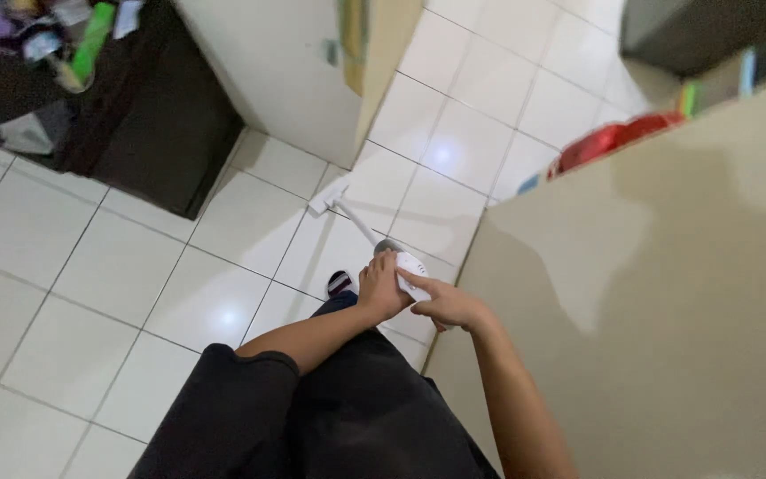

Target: Vacuuming a tiled floor around furniture and objects using a handheld cordless vacuum cleaner.

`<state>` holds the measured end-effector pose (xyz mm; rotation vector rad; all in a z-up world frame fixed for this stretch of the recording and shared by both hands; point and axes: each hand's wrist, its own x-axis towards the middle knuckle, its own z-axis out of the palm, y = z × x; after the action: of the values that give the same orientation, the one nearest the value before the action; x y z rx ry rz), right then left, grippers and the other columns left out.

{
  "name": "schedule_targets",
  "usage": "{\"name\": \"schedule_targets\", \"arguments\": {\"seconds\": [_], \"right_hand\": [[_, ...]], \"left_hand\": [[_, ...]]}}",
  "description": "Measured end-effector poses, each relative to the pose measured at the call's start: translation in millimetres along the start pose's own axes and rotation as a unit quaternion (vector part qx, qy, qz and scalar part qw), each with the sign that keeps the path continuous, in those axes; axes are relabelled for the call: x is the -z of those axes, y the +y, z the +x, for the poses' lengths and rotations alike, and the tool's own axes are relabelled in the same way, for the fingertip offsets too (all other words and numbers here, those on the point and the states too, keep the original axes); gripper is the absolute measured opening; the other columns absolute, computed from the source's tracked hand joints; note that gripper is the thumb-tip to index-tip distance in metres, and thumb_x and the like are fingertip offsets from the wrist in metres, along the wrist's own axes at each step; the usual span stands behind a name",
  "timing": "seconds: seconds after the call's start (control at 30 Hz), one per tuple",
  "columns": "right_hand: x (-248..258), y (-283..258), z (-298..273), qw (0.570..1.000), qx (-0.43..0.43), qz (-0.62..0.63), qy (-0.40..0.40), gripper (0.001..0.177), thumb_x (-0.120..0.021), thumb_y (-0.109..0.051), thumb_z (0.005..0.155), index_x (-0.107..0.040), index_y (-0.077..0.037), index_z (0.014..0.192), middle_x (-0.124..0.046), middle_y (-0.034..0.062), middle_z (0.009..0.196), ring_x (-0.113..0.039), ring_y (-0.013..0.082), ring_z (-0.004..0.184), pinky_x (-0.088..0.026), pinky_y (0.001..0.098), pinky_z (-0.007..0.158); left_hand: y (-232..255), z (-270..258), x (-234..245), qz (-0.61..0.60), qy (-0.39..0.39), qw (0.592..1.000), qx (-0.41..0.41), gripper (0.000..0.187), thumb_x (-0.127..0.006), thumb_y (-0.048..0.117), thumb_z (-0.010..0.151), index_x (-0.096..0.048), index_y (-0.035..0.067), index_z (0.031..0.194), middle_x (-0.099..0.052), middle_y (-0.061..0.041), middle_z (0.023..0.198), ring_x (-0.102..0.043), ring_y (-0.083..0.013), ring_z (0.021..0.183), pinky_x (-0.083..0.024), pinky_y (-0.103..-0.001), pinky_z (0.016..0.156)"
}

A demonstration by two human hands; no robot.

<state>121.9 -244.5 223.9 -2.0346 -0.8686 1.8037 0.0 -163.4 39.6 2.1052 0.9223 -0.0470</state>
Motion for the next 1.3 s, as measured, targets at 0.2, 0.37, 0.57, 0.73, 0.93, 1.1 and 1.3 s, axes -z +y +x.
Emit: {"name": "schedule_targets", "arguments": {"seconds": [0.2, 0.37, 0.57, 0.73, 0.93, 1.1, 1.3], "right_hand": [[41.2, -54.7, 84.3, 0.996, 0.018, -0.075, -0.05, 0.09, -0.061, -0.01, 0.088, -0.025, -0.044, 0.162, -0.054, 0.0038, 0.07, -0.049, 0.0133, 0.051, -0.048, 0.0311, 0.048], [57.6, -80.6, 136.9, 0.994, 0.035, -0.038, -0.092, 0.087, -0.062, -0.011, 0.09, -0.024, -0.043, 0.162, -0.058, 0.0035, 0.081, -0.049, 0.0145, 0.051, -0.045, 0.0312, 0.046], [83.8, -82.8, 192.4, 0.989, 0.069, -0.026, -0.125, 0.085, -0.063, -0.014, 0.093, -0.025, -0.038, 0.165, -0.058, 0.0076, 0.086, -0.049, 0.0134, 0.058, -0.046, 0.0292, 0.048], [119.7, -42.6, 250.4, 0.963, 0.211, -0.047, -0.159, 0.079, -0.066, -0.019, 0.103, -0.02, -0.026, 0.167, -0.061, 0.0015, 0.13, -0.057, 0.012, 0.082, -0.054, 0.0244, 0.067], [171.0, -75.4, 269.6, 0.971, 0.089, -0.026, -0.222, 0.08, -0.06, -0.019, 0.1, -0.015, -0.033, 0.164, -0.06, 0.0004, 0.129, -0.056, 0.0143, 0.081, -0.052, 0.0322, 0.054], [199.6, -51.3, 318.0, 0.967, 0.06, 0.016, -0.248, 0.064, -0.044, -0.032, 0.104, -0.019, -0.038, 0.163, -0.067, 0.0073, 0.105, -0.054, 0.018, 0.06, -0.051, 0.0324, 0.048], [223.7, -43.1, 312.7, 0.971, 0.059, -0.025, -0.232, 0.067, -0.042, -0.024, 0.103, -0.018, -0.038, 0.164, -0.065, 0.0047, 0.096, -0.051, 0.0167, 0.058, -0.049, 0.0317, 0.047]], "left_hand": [[-22.9, 60.5, 59.0, -0.025, 0.043, 0.997, 0.062, 0.115, -0.09, 0.041, 0.063, -0.028, 0.003, 0.153, -0.033, -0.023, 0.159, -0.03, -0.04, 0.148, -0.026, -0.056, 0.118], [-53.5, 99.5, 75.8, -0.035, 0.084, 0.991, 0.099, 0.115, -0.091, 0.035, 0.061, -0.03, 0.006, 0.154, -0.031, -0.018, 0.162, -0.029, -0.0393, 0.15, -0.027, -0.056, 0.119], [-73.4, 143.8, 74.9, -0.051, 0.112, 0.982, 0.142, 0.116, -0.091, 0.022, 0.058, -0.03, 0.014, 0.156, -0.025, -0.014, 0.167, -0.029, -0.0372, 0.152, -0.028, -0.059, 0.118], [-34.5, 166.7, 66.2, -0.097, 0.144, 0.949, 0.265, 0.112, -0.091, 0.024, 0.065, -0.029, 0.03, 0.158, -0.018, -0.017, 0.17, -0.032, -0.0424, 0.149, -0.028, -0.066, 0.117], [-5.5, 218.5, 58.9, -0.19, 0.201, 0.886, 0.372, 0.099, -0.078, 0.017, 0.087, -0.022, 0.049, 0.161, -0.011, -0.022, 0.17, -0.034, -0.0467, 0.148, -0.024, -0.069, 0.117], [0.8, 261.6, 22.6, -0.197, 0.247, 0.838, 0.445, 0.092, -0.065, 0.017, 0.095, -0.016, 0.056, 0.161, -0.019, -0.022, 0.169, -0.045, -0.0463, 0.142, -0.029, -0.07, 0.115], [50.6, 257.4, 43.4, -0.191, 0.202, 0.841, 0.463, 0.094, -0.069, 0.019, 0.091, -0.015, 0.053, 0.16, -0.018, -0.024, 0.168, -0.045, -0.0455, 0.141, -0.03, -0.066, 0.117]]}}
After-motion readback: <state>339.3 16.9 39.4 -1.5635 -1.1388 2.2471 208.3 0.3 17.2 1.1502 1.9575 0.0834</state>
